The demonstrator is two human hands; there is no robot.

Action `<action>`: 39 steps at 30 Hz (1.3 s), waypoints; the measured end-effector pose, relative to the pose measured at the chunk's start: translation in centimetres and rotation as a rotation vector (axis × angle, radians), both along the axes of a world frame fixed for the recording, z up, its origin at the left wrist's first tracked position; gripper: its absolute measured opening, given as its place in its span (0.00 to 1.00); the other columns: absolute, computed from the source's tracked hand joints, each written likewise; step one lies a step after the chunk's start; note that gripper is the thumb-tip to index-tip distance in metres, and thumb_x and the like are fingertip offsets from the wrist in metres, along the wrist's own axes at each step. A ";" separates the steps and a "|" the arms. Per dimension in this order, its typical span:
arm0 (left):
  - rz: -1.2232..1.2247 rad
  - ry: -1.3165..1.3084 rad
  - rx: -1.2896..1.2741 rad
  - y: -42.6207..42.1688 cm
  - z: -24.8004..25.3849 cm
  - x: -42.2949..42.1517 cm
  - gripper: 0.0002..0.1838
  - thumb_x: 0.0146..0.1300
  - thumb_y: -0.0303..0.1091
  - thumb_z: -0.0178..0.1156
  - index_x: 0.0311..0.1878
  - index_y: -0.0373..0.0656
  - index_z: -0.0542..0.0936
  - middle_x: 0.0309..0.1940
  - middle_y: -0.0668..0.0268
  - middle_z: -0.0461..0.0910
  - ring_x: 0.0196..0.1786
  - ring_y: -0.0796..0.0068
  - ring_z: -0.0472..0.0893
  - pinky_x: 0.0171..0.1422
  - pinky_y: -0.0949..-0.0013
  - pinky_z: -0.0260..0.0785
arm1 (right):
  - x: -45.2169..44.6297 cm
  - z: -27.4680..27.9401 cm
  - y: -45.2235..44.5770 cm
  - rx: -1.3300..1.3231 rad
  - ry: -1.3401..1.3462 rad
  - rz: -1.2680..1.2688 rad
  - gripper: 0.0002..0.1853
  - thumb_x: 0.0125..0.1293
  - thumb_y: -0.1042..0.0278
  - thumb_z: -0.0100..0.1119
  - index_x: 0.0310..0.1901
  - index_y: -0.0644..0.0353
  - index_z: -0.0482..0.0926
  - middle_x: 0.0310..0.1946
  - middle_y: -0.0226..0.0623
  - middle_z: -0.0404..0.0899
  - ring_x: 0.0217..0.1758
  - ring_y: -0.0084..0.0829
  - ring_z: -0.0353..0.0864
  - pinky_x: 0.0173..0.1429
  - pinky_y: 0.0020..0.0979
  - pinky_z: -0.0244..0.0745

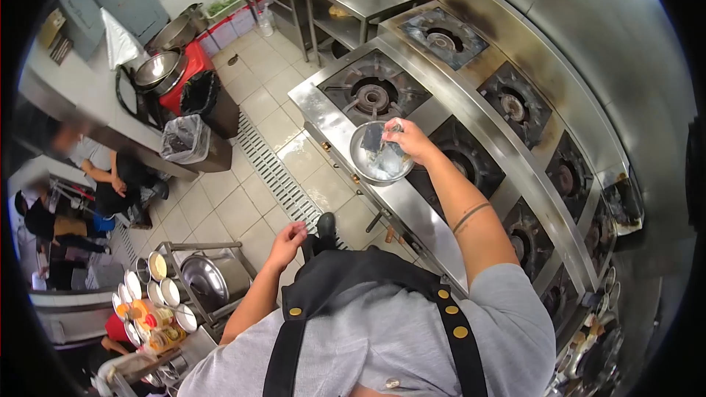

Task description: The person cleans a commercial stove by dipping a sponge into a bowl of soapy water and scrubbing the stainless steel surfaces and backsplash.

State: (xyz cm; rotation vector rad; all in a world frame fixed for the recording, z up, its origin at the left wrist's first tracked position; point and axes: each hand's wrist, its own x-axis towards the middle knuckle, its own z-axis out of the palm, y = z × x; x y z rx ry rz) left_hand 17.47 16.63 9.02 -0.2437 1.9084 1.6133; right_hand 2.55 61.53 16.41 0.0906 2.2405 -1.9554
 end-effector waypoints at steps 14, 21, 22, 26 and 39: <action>-0.596 0.000 0.508 18.2 11.4 -21.2 0.52 0.68 0.49 0.71 0.85 0.51 0.48 0.71 0.56 0.71 0.66 0.63 0.76 0.61 0.58 0.75 | 4.4 8.0 -6.4 0.233 0.060 -0.197 0.17 0.60 0.66 0.77 0.48 0.64 0.86 0.43 0.34 0.88 0.48 0.25 0.83 0.59 0.33 0.76; -0.633 -0.119 0.617 20.8 10.5 -23.8 0.32 0.75 0.31 0.59 0.79 0.53 0.63 0.63 0.59 0.75 0.62 0.68 0.77 0.64 0.58 0.75 | 5.7 8.7 -6.7 0.016 0.048 -0.481 0.15 0.63 0.74 0.75 0.51 0.65 0.85 0.44 0.32 0.86 0.48 0.24 0.82 0.57 0.29 0.77; -0.573 -0.073 0.546 21.1 10.7 -23.9 0.31 0.75 0.30 0.58 0.79 0.53 0.63 0.62 0.59 0.75 0.62 0.68 0.77 0.65 0.57 0.75 | 5.9 8.5 -6.5 -0.153 0.022 -0.602 0.15 0.64 0.74 0.74 0.51 0.65 0.85 0.43 0.31 0.85 0.47 0.23 0.82 0.56 0.28 0.77; -0.788 0.016 0.604 22.5 12.6 -22.8 0.34 0.75 0.34 0.62 0.80 0.52 0.61 0.68 0.56 0.72 0.66 0.66 0.76 0.67 0.58 0.74 | 6.8 7.6 -6.5 -0.052 0.077 -0.679 0.14 0.65 0.75 0.73 0.50 0.66 0.85 0.43 0.31 0.86 0.47 0.23 0.82 0.55 0.28 0.78; -0.609 -0.062 0.501 22.5 8.2 -25.7 0.18 0.69 0.20 0.61 0.60 0.42 0.80 0.42 0.71 0.84 0.45 0.82 0.83 0.46 0.74 0.80 | 8.8 5.5 -5.5 -0.492 -0.056 -0.831 0.08 0.72 0.73 0.62 0.50 0.58 0.82 0.45 0.31 0.82 0.48 0.28 0.81 0.51 0.36 0.79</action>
